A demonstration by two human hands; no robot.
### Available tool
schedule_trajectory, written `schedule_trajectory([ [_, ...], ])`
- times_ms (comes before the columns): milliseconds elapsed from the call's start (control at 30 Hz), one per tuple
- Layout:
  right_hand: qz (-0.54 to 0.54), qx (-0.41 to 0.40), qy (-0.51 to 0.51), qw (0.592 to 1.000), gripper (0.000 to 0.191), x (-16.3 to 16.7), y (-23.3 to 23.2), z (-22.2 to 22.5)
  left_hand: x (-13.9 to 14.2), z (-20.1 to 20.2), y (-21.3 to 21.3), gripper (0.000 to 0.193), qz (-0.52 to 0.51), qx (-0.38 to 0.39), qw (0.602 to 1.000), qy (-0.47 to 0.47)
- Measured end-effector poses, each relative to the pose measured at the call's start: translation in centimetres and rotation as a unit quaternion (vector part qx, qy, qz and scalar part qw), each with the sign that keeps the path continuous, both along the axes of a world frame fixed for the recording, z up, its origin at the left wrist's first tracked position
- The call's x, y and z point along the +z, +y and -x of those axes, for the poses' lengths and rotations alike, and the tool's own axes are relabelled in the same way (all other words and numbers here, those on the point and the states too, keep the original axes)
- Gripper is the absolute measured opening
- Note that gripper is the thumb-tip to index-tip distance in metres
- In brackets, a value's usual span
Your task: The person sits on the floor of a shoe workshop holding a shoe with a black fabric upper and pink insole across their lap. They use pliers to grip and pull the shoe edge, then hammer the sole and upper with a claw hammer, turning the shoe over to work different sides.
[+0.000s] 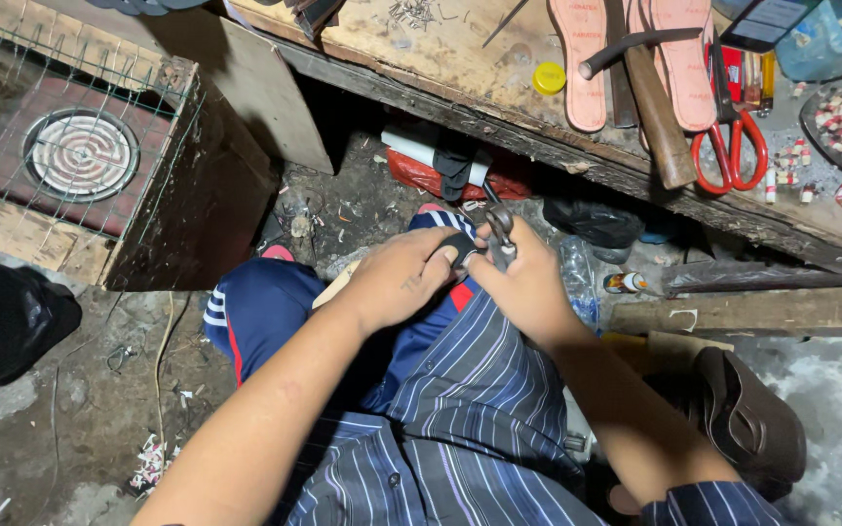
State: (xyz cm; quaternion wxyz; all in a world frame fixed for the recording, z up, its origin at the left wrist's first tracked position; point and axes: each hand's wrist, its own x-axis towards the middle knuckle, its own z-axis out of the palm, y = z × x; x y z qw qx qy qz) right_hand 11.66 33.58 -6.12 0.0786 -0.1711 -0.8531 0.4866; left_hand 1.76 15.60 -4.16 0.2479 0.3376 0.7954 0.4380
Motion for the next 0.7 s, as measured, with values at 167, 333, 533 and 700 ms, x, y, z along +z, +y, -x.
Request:
schedule_trajectory([
  [167,0.151,0.046,-0.012,0.987,0.03,1.6,1.3,-0.1,-0.2,-0.4,0.0,0.037,-0.018,0.005,0.998,0.052],
  [333,-0.094,0.181,-0.194,0.96,0.026,3.4,2.0,-2.7,-0.3,-1.1,-0.1,0.051,-0.002,-0.005,0.992,0.125],
  [533,-0.305,0.24,-0.127,0.913,0.036,3.0,1.2,-3.3,-0.3,-3.1,0.5,0.049,0.043,0.02,0.978,0.205],
  [700,-0.439,0.216,-0.192,0.85,0.023,3.7,0.4,-2.9,-0.4,-4.1,0.7,0.05,0.05,0.042,0.963,0.261],
])
